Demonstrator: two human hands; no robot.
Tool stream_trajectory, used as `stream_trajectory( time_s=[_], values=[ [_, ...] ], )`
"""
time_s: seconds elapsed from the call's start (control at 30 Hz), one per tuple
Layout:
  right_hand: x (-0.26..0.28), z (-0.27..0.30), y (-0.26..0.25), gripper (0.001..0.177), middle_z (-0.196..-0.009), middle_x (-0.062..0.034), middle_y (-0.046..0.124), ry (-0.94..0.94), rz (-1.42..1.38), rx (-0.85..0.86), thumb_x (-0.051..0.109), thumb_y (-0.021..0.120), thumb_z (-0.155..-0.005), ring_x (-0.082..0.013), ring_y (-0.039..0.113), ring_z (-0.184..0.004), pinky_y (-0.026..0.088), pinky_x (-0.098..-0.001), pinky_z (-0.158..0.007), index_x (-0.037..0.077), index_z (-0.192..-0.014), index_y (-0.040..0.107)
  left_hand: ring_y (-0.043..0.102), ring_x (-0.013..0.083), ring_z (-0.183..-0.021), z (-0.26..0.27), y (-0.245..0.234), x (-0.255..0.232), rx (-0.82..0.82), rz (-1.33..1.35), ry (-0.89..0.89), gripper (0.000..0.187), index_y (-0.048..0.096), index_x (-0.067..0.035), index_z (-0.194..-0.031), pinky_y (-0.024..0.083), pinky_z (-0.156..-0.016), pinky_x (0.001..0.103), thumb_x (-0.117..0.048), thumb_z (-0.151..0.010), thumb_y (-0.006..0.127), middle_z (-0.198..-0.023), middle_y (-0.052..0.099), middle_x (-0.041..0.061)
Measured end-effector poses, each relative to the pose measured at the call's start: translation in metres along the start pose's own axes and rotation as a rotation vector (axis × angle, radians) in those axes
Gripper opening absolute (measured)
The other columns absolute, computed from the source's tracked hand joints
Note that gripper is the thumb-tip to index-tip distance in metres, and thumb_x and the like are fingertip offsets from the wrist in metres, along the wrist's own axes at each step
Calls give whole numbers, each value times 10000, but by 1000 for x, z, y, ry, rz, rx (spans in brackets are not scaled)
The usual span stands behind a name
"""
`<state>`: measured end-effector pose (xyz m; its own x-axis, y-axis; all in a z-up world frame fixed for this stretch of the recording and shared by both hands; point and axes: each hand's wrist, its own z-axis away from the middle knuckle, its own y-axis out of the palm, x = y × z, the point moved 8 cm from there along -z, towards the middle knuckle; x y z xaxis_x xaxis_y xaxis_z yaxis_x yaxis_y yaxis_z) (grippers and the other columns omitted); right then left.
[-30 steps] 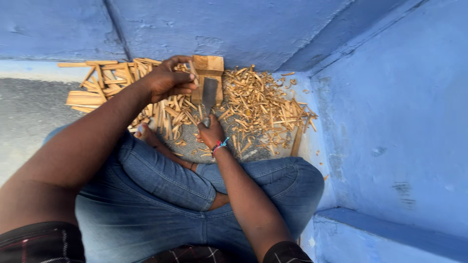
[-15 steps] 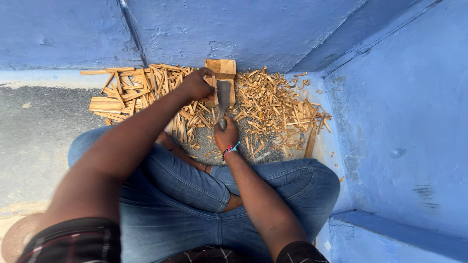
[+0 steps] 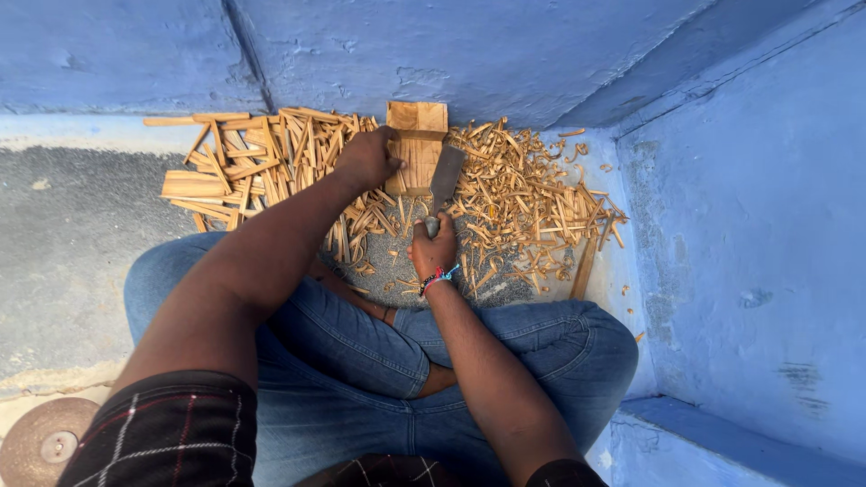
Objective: The person scrapes a piece of wood using a handheld scraper while sitting on the floor among wood shavings.
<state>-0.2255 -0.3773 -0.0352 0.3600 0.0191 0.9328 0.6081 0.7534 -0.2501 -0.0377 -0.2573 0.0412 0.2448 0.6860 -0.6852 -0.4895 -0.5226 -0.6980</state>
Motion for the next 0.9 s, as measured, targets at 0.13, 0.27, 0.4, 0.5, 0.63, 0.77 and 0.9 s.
stream_trajectory(
  time_s=[0.13,0.27,0.4,0.5,0.63,0.77,0.9],
  values=[
    [1,-1,3,378,-833,-102,677,31,19,36,163,678,-942,-144,669,-530,559,-291,-446,34,-1263,525,713,353,-1030,12,-14,-15,-44,-159,102,474,610,-87,-1292,558,-898,486,-308,-908,779,-1039,749,161],
    [3,-2,2,402,-852,-115,677,42,11,43,154,679,-937,-151,667,-535,556,-296,-448,16,-1279,519,683,352,-1087,32,-4,-24,75,-264,86,461,636,-102,-1219,556,-905,483,-364,-873,792,-1150,693,163],
    [1,-1,4,495,-865,-105,691,61,-1,47,152,682,-925,-154,678,-540,570,-290,-458,33,-1356,470,650,355,-1121,53,6,-35,-2,-357,149,500,618,-64,-1221,551,-903,464,-280,-810,803,-1227,635,165],
    [-1,0,2,480,-861,-108,687,48,-18,43,149,684,-937,-145,670,-541,560,-283,-455,31,-1361,493,642,334,-1138,56,14,-43,-84,-419,229,395,643,-57,-1207,535,-929,455,-231,-866,739,-1207,641,144],
    [-1,3,-2,404,-830,-81,663,23,-103,41,113,676,-949,-126,637,-528,540,-279,-443,14,-1318,545,649,328,-1122,50,25,-43,-77,-512,278,318,666,-68,-1211,528,-941,450,-107,-895,647,-1206,655,142],
    [-6,10,-5,363,-787,-67,626,83,-125,113,96,664,-975,-118,624,-546,531,-276,-454,-14,-1300,548,647,323,-1135,48,30,-39,-88,-511,319,306,675,-69,-1195,526,-950,445,-109,-895,635,-1198,668,129],
    [9,21,-5,414,-739,-70,604,65,-175,168,87,658,-947,-136,588,-511,492,-290,-415,17,-1335,529,641,316,-1127,43,25,-41,-102,-538,360,297,680,-70,-1187,511,-950,449,-137,-901,640,-1188,673,128]
  ],
)
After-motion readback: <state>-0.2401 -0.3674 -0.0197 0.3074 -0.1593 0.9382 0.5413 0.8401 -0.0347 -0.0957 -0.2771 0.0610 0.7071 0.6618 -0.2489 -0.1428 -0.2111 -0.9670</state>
